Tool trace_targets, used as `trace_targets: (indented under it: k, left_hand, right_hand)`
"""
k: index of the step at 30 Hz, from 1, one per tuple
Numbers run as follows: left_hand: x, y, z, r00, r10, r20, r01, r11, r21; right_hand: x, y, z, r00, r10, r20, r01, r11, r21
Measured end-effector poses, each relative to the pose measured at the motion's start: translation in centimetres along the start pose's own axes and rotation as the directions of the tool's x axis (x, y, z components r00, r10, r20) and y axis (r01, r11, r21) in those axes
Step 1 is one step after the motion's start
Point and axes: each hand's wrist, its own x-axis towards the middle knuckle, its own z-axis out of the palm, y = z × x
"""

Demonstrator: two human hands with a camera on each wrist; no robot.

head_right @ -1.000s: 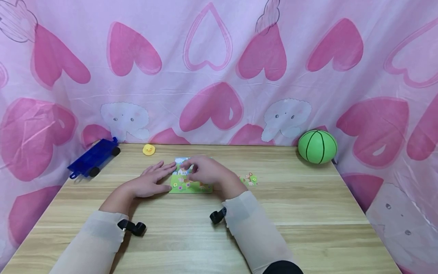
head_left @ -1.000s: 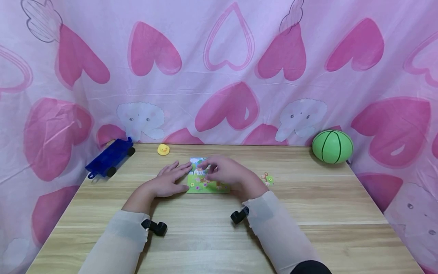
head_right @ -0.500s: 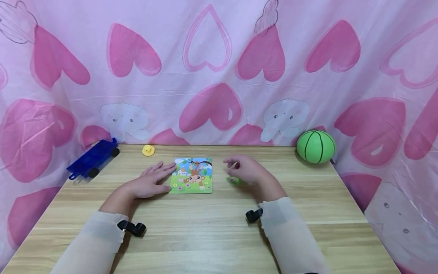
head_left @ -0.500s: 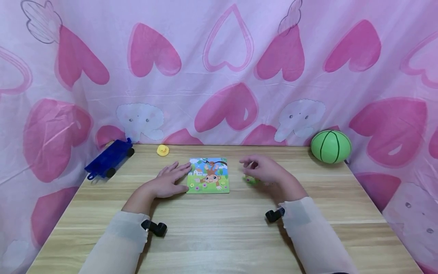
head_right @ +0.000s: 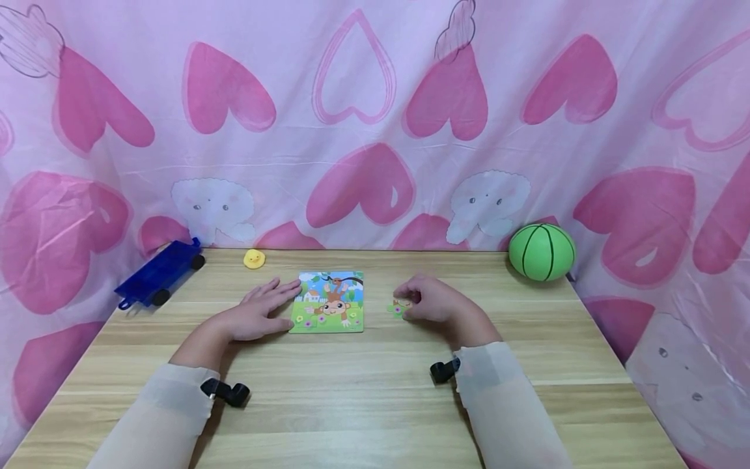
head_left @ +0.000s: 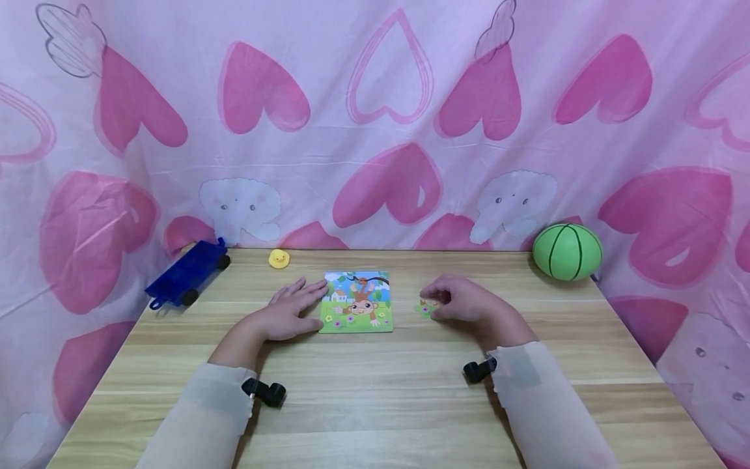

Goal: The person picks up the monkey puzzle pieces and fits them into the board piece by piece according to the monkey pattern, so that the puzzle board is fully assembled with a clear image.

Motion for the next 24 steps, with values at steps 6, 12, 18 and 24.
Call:
trace_targets:
  k: [6, 12, 18, 24]
  left_hand:
    - [-0.1, 0.0, -0.1, 1.000, 0.002, -0.008, -0.002, 1.000, 0.000]
    - [0.0, 0.0, 0.0, 1.000, 0.003, -0.007, -0.003, 1.000, 0.001]
    - [0.0, -0.2, 0.1, 1.000, 0.010, -0.009, -0.010, 1.000, 0.003]
    - [0.1, -0.3, 0.1, 1.000, 0.012, -0.005, -0.012, 1.000, 0.012]
  right_hand:
    - [0.1, 0.2, 0.1, 0.999, -0.038, 0.011, 0.038, 0.998, -0.051]
    - [0.2, -0.3, 0.2, 0.999, -0.031, 0.014, 0.032, 0.995, -0.092]
    - [0.0, -1.6, 0.6, 1.000, -0.007, 0.007, 0.007, 0.994, -0.107]
    - [0.0, -2.6, 1.0, 1.000, 0.016, -0.014, -0.017, 0.995, -0.094]
